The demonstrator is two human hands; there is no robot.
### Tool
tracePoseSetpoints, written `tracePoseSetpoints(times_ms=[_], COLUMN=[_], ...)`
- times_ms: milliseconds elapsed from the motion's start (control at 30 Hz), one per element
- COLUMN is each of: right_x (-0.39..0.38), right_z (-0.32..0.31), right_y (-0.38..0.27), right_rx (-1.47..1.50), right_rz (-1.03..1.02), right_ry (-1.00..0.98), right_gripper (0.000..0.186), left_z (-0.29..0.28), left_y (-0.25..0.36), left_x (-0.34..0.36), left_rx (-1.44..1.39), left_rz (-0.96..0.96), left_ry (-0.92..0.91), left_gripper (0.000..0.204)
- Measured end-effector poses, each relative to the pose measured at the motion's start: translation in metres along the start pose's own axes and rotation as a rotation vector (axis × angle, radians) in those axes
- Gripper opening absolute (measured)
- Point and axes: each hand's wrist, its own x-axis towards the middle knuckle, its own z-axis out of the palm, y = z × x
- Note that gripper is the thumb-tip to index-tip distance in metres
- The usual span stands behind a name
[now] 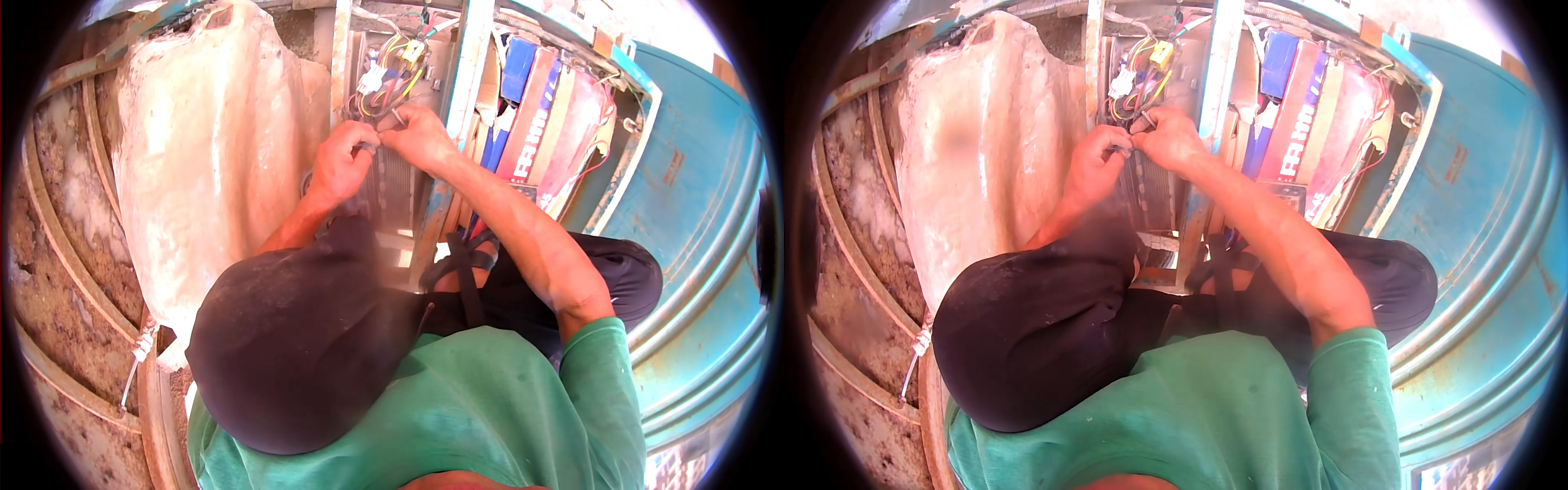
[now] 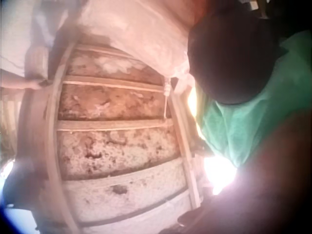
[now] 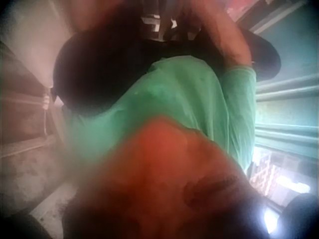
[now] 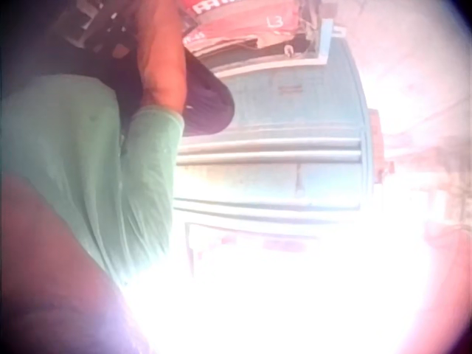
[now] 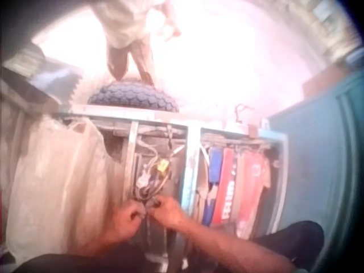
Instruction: The person works on the wiring and electrical components of a vehicle, handling wires and connectors by hand inside an open compartment.
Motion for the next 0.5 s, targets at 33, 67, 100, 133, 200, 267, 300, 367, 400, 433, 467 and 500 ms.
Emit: tracePoseSetpoints(times_ms=[33,67,100,133,200,267,300,367,400,433,467,500], right_x=[0.003,0.006,0.008,0.011,0.012,0.007,0.003,-0.007,-0.01,-0.008,-0.005,-0.002], right_z=[0.002,0.003,0.004,0.004,0.005,0.002,0.001,-0.004,-0.007,-0.007,-0.008,-0.011], right_y=[0.004,0.008,0.013,0.017,0.017,0.011,0.005,-0.008,-0.013,-0.011,-0.011,-0.01], right_rx=[0.046,0.092,0.138,0.153,0.185,0.093,0.047,-0.117,-0.2,-0.274,-0.349,-0.425], right_rz=[0.003,0.007,0.01,-0.003,-0.03,-0.043,-0.05,-0.104,-0.131,-0.177,-0.222,-0.267], right_ry=[0.0,0.0,0.0,0.002,0.005,0.001,-0.003,-0.024,-0.031,0.0,0.036,0.072], right_gripper=[0.019,0.018,0.018,0.018,0.018,0.019,0.019,0.02,0.021,0.022,0.023,0.025], left_z=[0.001,0.002,0.002,0.003,0.003,0.002,0.002,0.002,0.003,0.003,0.004,0.005], left_y=[0.001,0.003,0.005,0.007,0.013,0.019,0.017,0.012,0.011,0.011,0.012,0.014], left_x=[0.0,0.0,0.0,0.0,0.0,0.0,0.0,0.0,0.0,-0.001,0.001,0.002], left_rx=[0.031,0.062,0.065,0.067,0.064,0.052,0.054,0.054,0.046,0.039,0.029,0.059], left_rz=[0.019,0.037,0.037,0.038,0.016,-0.028,-0.027,-0.021,-0.014,-0.007,0.004,0.02], left_ry=[0.001,0.002,0.0,-0.002,-0.007,-0.011,-0.01,-0.013,-0.008,-0.003,0.001,0.0], left_gripper=[0.018,0.019,0.019,0.019,0.02,0.021,0.021,0.021,0.021,0.021,0.02,0.02])
